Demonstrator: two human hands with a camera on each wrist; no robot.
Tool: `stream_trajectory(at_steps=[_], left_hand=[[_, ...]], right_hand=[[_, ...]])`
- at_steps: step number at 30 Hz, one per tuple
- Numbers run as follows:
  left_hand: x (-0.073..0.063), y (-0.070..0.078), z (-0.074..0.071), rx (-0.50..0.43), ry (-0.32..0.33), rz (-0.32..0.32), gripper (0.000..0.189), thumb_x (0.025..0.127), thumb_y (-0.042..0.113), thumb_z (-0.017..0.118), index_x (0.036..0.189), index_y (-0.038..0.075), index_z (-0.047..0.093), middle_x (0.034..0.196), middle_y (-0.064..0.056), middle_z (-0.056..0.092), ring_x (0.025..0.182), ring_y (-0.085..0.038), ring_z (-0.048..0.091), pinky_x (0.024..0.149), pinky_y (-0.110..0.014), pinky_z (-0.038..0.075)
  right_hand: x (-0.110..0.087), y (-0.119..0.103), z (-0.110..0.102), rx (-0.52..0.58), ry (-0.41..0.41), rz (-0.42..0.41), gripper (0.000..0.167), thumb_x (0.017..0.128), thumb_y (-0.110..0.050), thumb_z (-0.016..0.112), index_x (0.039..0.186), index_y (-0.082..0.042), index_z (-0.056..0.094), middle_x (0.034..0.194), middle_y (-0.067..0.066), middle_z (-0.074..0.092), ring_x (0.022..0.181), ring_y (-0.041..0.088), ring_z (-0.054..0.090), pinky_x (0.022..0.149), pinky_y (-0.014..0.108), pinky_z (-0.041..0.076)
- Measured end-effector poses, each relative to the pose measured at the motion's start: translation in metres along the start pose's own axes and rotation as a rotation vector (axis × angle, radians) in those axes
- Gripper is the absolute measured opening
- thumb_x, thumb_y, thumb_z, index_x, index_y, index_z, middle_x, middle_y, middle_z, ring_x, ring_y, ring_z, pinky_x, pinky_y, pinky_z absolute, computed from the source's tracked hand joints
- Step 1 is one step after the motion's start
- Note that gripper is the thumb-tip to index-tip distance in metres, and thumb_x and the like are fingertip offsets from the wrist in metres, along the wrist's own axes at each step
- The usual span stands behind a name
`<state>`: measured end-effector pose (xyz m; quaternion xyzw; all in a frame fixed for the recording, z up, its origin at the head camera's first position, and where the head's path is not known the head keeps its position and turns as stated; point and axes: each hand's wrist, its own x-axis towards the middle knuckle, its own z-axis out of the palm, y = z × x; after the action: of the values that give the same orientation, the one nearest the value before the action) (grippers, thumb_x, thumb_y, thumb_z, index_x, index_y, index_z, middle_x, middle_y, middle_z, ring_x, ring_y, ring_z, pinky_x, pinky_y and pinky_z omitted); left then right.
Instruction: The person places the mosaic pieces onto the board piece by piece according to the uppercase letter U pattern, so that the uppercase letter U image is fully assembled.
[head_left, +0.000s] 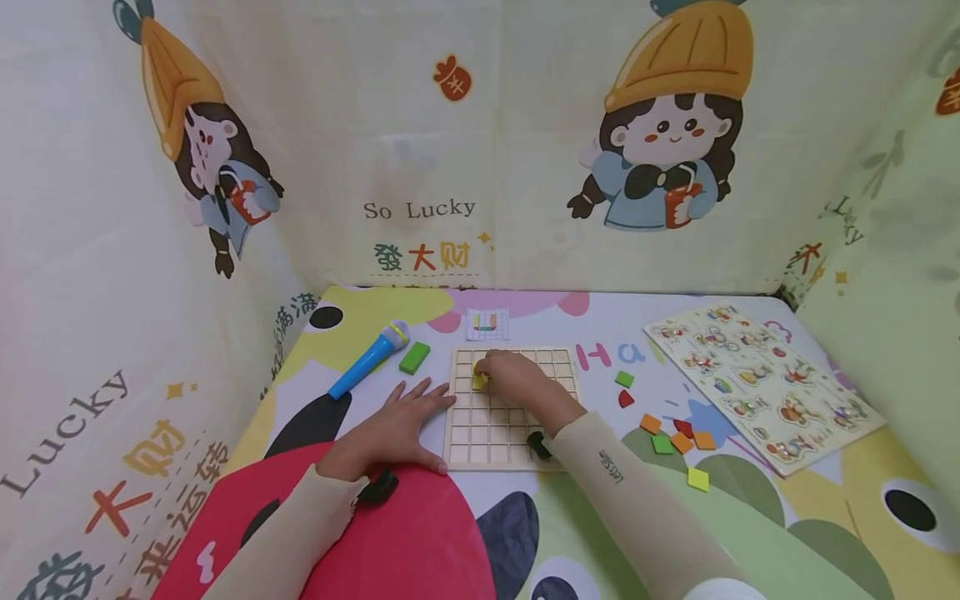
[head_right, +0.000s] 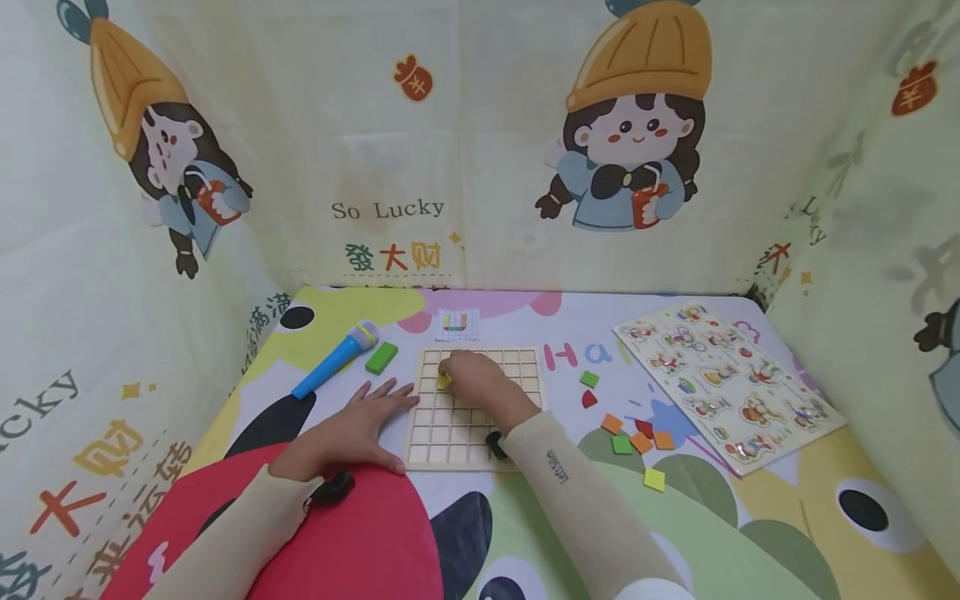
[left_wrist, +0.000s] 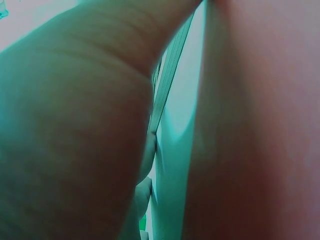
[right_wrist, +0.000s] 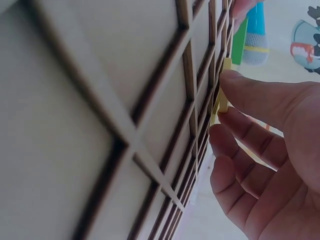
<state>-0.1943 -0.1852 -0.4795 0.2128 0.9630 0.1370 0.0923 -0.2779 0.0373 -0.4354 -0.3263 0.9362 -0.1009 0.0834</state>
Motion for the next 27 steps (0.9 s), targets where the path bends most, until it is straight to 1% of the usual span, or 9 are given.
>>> stream_trajectory(at_steps=[8, 14, 20, 25, 27], left_hand=[[0.0004, 0.0011, -0.0013, 0.0, -0.014, 0.001, 0.113, 0.056, 0.074, 0.077, 0.152, 0.03, 0.036, 0.159, 0.005, 0.025, 0.147, -0.026, 0.009, 0.113, -0.06, 0.002], [0.0002, 0.0013, -0.0018, 0.008, -0.009, -0.004, 0.113, 0.056, 0.075, 0.076, 0.152, 0.031, 0.035, 0.159, 0.006, 0.024, 0.147, -0.025, 0.01, 0.113, -0.059, 0.002], [0.0008, 0.0012, -0.0007, 0.002, -0.006, -0.011, 0.113, 0.055, 0.072, 0.078, 0.152, 0.032, 0.035, 0.159, 0.006, 0.025, 0.147, -0.025, 0.01, 0.113, -0.06, 0.003], [0.0003, 0.0005, -0.0001, 0.001, -0.004, -0.006, 0.113, 0.055, 0.072, 0.078, 0.152, 0.032, 0.035, 0.159, 0.006, 0.025, 0.147, -0.025, 0.01, 0.113, -0.06, 0.003], [0.0001, 0.0003, -0.0003, 0.0, -0.005, -0.006, 0.114, 0.055, 0.073, 0.078, 0.152, 0.032, 0.035, 0.159, 0.006, 0.024, 0.147, -0.025, 0.01, 0.113, -0.06, 0.003]], right_hand=[[0.001, -0.0005, 0.0009, -0.01, -0.005, 0.005, 0.026, 0.093, -0.018, 0.067, 0.119, -0.015, 0.07, 0.098, -0.004, 0.062, 0.087, 0.014, 0.055, 0.085, 0.03, 0.048], [0.0028, 0.0011, 0.0035, -0.014, 0.0, -0.004, 0.026, 0.094, -0.018, 0.066, 0.119, -0.015, 0.07, 0.098, -0.004, 0.061, 0.087, 0.013, 0.054, 0.086, 0.03, 0.048], [0.0032, 0.002, 0.0048, -0.031, 0.006, -0.017, 0.025, 0.094, -0.019, 0.066, 0.118, -0.016, 0.071, 0.1, -0.003, 0.062, 0.088, 0.013, 0.055, 0.087, 0.03, 0.048], [0.0028, 0.0023, 0.0051, -0.038, 0.007, -0.014, 0.025, 0.093, -0.017, 0.067, 0.117, -0.016, 0.071, 0.1, -0.004, 0.062, 0.088, 0.013, 0.055, 0.088, 0.029, 0.048], [0.0018, 0.0016, 0.0037, -0.03, 0.007, -0.005, 0.023, 0.093, -0.017, 0.067, 0.116, -0.016, 0.072, 0.098, -0.004, 0.062, 0.086, 0.013, 0.055, 0.086, 0.029, 0.048]])
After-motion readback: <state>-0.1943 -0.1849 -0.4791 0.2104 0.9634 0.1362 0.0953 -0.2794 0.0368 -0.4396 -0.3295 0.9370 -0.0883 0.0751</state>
